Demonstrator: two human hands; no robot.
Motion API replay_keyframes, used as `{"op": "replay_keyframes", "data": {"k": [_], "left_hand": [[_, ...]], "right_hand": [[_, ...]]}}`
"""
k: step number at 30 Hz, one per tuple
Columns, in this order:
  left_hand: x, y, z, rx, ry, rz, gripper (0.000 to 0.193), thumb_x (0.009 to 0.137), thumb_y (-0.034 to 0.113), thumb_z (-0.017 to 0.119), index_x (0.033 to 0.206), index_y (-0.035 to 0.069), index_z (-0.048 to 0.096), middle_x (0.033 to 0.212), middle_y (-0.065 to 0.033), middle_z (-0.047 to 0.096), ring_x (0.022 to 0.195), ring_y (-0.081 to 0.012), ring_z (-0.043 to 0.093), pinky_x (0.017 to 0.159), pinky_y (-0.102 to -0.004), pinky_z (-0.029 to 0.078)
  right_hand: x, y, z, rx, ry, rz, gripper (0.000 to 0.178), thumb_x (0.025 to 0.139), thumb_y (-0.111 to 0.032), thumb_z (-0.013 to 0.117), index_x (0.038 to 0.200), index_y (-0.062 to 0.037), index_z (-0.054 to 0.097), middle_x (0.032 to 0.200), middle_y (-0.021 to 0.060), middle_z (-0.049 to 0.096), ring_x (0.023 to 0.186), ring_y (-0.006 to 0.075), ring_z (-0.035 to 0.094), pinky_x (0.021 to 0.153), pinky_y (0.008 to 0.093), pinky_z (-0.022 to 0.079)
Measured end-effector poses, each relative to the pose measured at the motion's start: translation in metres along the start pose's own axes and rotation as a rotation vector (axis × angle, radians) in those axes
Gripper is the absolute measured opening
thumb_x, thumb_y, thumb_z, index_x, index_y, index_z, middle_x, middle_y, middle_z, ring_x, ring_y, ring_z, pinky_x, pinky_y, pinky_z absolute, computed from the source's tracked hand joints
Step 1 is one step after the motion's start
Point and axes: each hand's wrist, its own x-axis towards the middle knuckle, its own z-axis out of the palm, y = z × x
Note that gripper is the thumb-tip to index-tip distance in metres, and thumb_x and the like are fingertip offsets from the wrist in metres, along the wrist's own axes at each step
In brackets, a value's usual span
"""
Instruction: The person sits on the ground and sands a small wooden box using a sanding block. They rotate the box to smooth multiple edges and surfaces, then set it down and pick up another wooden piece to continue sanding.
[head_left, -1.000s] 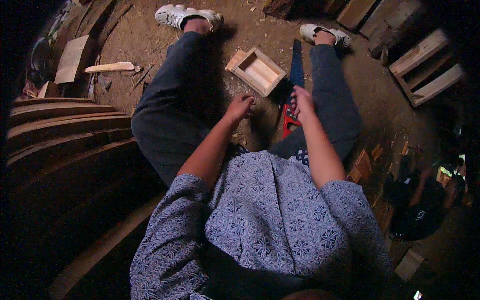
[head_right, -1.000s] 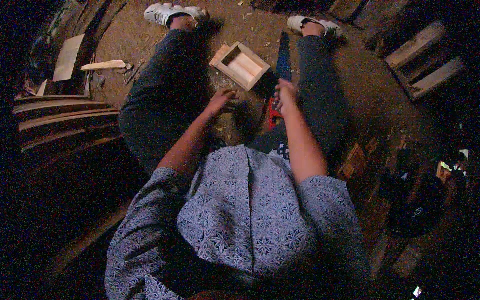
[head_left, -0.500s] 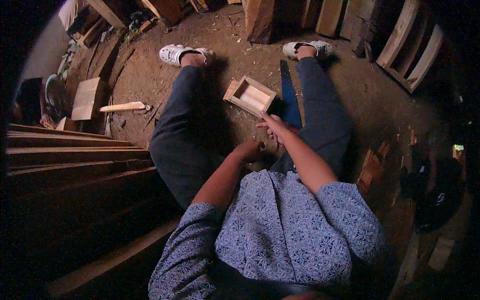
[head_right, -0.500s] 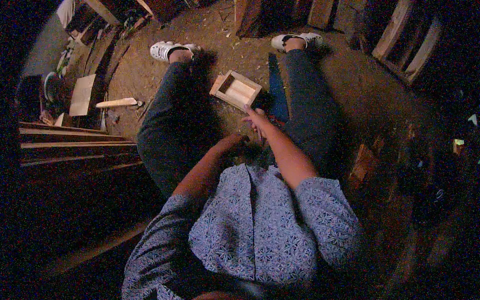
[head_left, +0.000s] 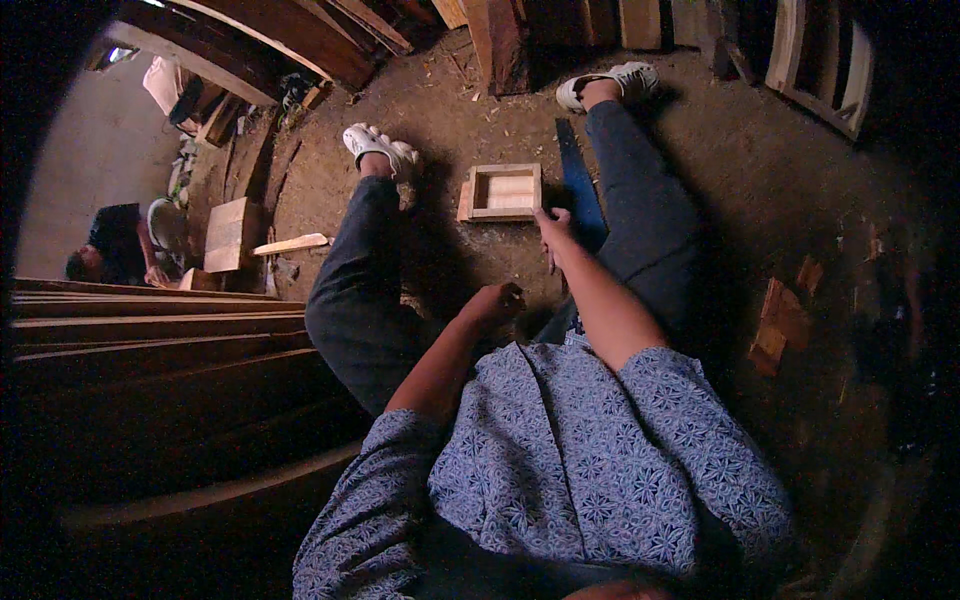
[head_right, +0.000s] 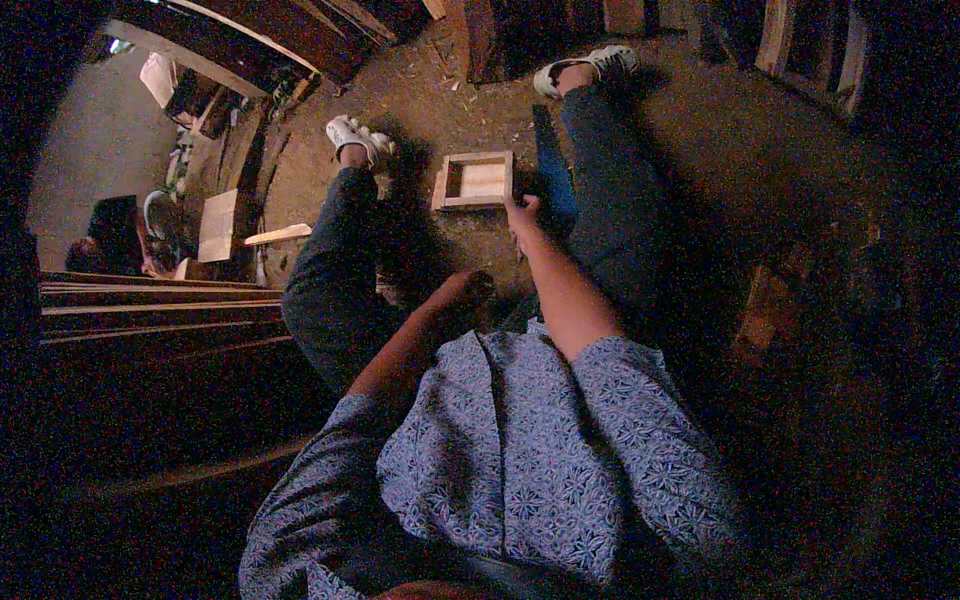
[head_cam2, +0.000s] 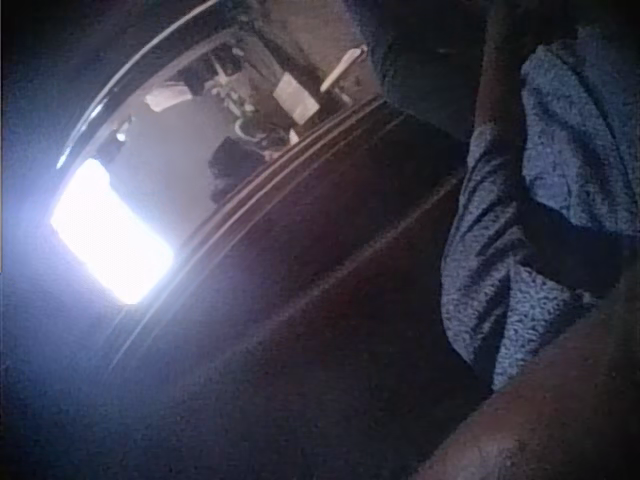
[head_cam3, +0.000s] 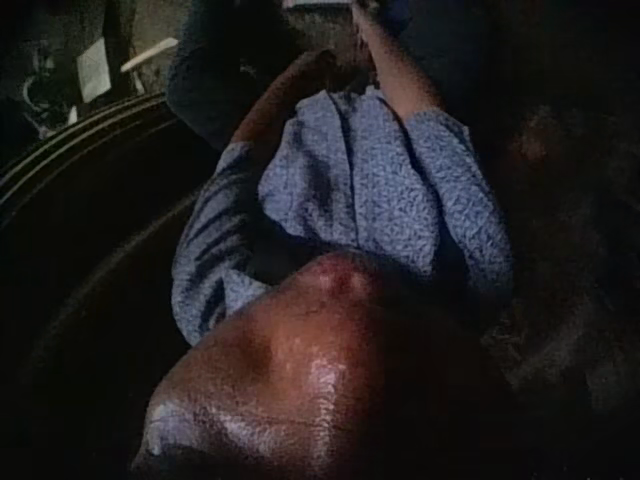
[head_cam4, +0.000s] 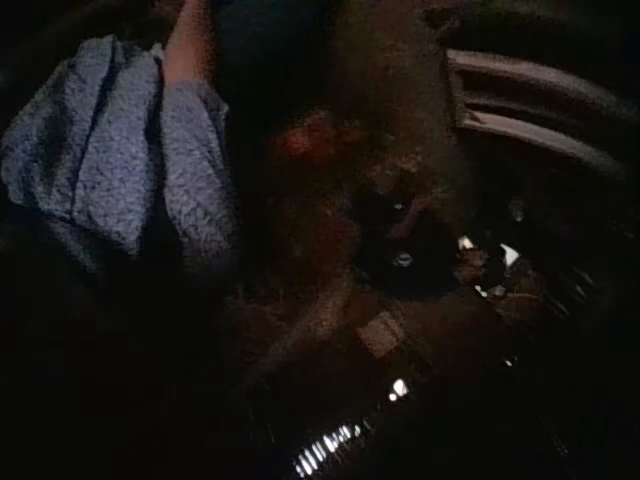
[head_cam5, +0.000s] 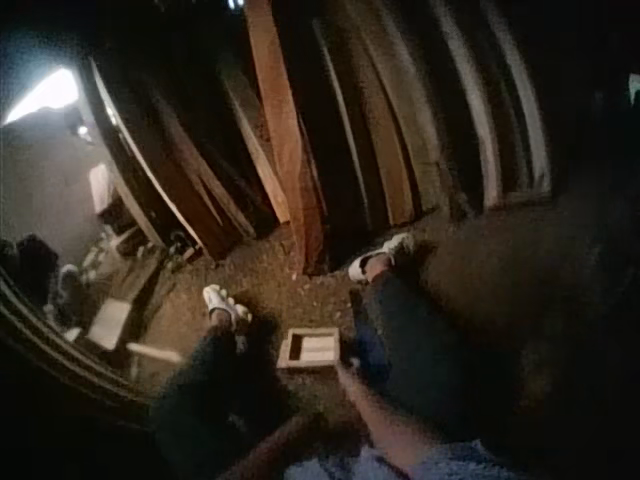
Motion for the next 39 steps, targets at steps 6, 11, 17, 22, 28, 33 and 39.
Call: {"op": "replay_keyframes", "data": {"k": [6,11,17,22,28,33,39], "left_hand": [[0.005,0.026,-0.027,0.162,-0.011,0.080,0.032,0.084,0.026,0.059,0.108,0.005,0.061,0.100,-0.0191,0.065,0.091,-0.0339,0.063,0.077,-0.0410,0.050],[0.022,-0.030,-0.088,-0.059,0.059,0.145,0.030,0.084,0.023,0.060,0.108,0.005,0.058,0.092,-0.0139,0.065,0.085,-0.0265,0.062,0.076,-0.0386,0.049],[0.058,0.023,-0.171,0.185,0.182,0.125,0.019,0.080,0.021,0.062,0.095,0.009,0.061,0.080,-0.0054,0.061,0.070,-0.0200,0.056,0.063,-0.0325,0.047],[0.087,-0.018,-0.190,0.684,0.373,0.654,0.036,0.077,0.027,0.065,0.103,0.002,0.057,0.082,-0.0181,0.062,0.076,-0.0370,0.060,0.066,-0.0439,0.048],[0.089,-0.006,-0.104,0.671,0.298,0.426,0.048,0.079,0.022,0.064,0.120,0.005,0.048,0.115,-0.0227,0.055,0.101,-0.0421,0.054,0.083,-0.0485,0.047],[0.096,0.017,-0.095,0.946,0.336,0.262,0.050,0.077,0.024,0.064,0.121,0.009,0.049,0.133,-0.0178,0.042,0.114,-0.0396,0.047,0.084,-0.0501,0.048],[0.082,-0.030,-0.106,0.827,0.206,0.259,0.054,0.075,0.021,0.065,0.125,0.010,0.049,0.127,-0.0165,0.050,0.110,-0.0355,0.052,0.086,-0.0465,0.048]], "right_hand": [[0.011,-0.001,-0.001,0.067,-0.008,0.014,0.075,0.076,-0.044,0.070,0.131,-0.0089,0.032,0.076,0.0062,0.048,0.053,0.0126,0.043,0.043,0.0299,0.038],[0.035,0.040,0.044,0.042,0.012,-0.004,0.075,0.074,-0.044,0.072,0.127,-0.0068,0.035,0.075,0.0059,0.049,0.059,0.0139,0.045,0.048,0.0315,0.040],[0.090,0.068,0.044,-0.051,0.110,-0.222,0.058,0.072,-0.047,0.072,0.109,-0.0061,0.053,0.083,0.0060,0.059,0.077,0.0183,0.056,0.067,0.0397,0.045],[0.077,0.056,0.053,-0.093,-0.055,-0.279,0.050,0.074,-0.040,0.070,0.105,-0.0044,0.055,0.090,0.0093,0.060,0.085,0.0211,0.056,0.075,0.0384,0.045],[0.051,0.046,0.022,-0.134,0.086,-0.273,0.039,0.076,-0.032,0.068,0.100,-0.0033,0.059,0.095,0.0130,0.060,0.092,0.0244,0.057,0.082,0.0368,0.044],[0.027,0.028,0.004,-0.176,0.237,-0.504,0.035,0.077,-0.026,0.067,0.101,-0.0016,0.060,0.100,0.0157,0.061,0.095,0.0270,0.057,0.086,0.0358,0.045],[-0.041,-0.001,0.000,-0.186,-0.108,-0.249,0.045,0.081,-0.031,0.065,0.117,-0.0055,0.055,0.107,0.0133,0.059,0.097,0.0223,0.055,0.085,0.0351,0.045]]}}
